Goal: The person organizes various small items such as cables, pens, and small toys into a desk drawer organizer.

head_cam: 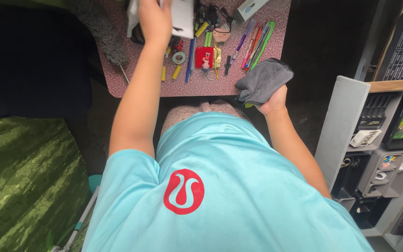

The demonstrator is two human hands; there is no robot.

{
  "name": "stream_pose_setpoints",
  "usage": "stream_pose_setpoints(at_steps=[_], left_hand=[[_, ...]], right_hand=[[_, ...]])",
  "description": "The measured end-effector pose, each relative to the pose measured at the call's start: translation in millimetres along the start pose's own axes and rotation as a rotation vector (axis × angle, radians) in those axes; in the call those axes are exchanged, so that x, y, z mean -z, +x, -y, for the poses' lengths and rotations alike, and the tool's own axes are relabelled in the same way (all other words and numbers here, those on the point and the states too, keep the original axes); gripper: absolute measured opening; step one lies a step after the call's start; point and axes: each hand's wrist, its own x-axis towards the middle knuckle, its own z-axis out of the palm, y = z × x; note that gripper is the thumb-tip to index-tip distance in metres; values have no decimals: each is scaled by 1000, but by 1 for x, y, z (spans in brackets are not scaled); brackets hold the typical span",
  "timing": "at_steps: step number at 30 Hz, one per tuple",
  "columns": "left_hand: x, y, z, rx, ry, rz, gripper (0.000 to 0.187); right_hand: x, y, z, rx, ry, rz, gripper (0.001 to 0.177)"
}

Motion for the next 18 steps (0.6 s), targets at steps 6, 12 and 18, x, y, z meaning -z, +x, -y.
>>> stream_pose_setpoints(at_steps=[6,12,18], left_hand=[[10,-13,-17,-293,344,-195,22],[-3,-99,-39,-428,823,59,40],[-40,-121,10,-212,798,379,32]], right_hand=[[-6,-5,-3,9,22,13,45],[-16,-12,-1,-11,56,39,46],[-22,-13,-2,-14,35,43,45]])
